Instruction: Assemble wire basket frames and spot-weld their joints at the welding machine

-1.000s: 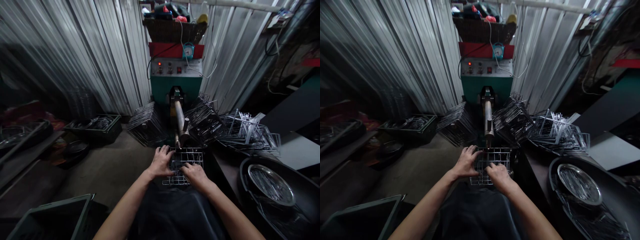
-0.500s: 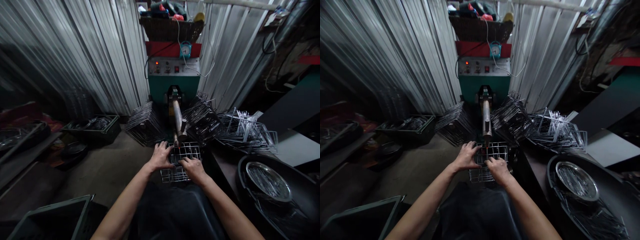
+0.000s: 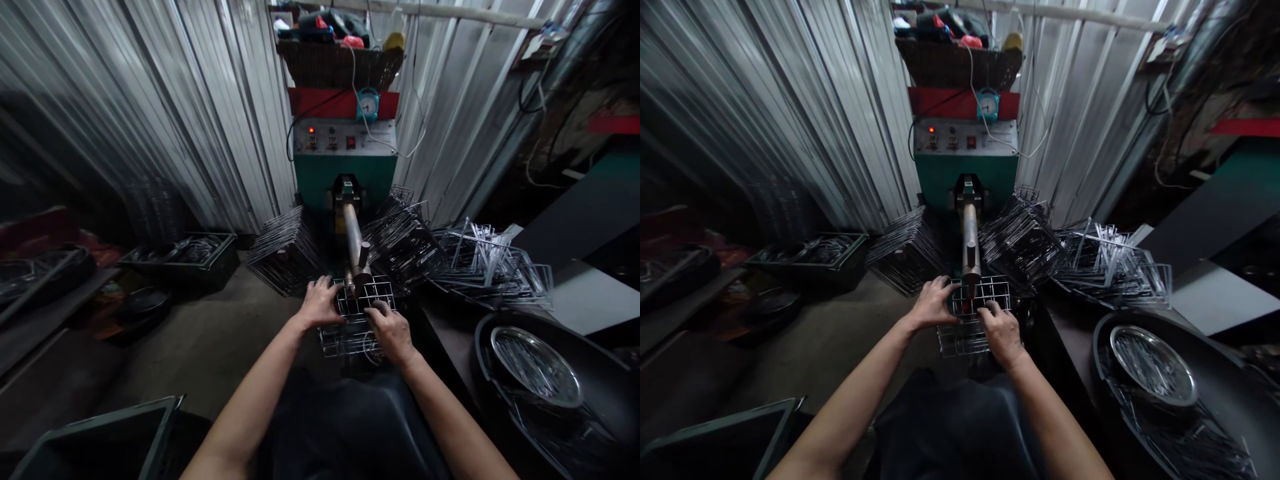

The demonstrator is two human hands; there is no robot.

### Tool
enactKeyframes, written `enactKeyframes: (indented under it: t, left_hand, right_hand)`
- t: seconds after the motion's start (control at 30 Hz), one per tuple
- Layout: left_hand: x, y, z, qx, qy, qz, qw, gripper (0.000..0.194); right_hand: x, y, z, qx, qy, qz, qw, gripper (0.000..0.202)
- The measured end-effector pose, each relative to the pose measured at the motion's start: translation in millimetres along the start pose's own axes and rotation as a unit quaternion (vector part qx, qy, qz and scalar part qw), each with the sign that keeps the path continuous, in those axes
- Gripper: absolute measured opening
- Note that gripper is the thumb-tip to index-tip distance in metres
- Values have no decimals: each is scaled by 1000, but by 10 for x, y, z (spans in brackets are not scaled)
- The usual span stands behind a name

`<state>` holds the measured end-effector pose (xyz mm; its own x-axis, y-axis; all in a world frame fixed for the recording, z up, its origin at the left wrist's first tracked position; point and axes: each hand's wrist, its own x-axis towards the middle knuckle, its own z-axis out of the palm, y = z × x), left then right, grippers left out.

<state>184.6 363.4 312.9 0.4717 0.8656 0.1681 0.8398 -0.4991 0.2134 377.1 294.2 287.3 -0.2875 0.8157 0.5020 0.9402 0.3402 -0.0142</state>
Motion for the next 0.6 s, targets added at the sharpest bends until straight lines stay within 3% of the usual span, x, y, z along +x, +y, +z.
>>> enactKeyframes:
  t: [0.23, 0.37, 0.5, 0.6]
  left_hand:
    - [228, -147, 24, -13, 13, 2, 1000, 89]
    - [341, -220, 45, -22, 1, -1, 1000, 89]
    - [284, -249, 44, -30, -9, 10, 999, 86]
    - [131, -356, 124, -79, -10, 0, 997, 96]
  right_hand:
    - [234, 135, 90, -18, -57, 33, 998, 23]
    - [354, 97, 114, 4, -71, 41, 997, 24]
    - [53, 131, -20, 72, -49, 63, 994, 27]
    - [-429, 523, -150, 121, -37, 135, 983, 33]
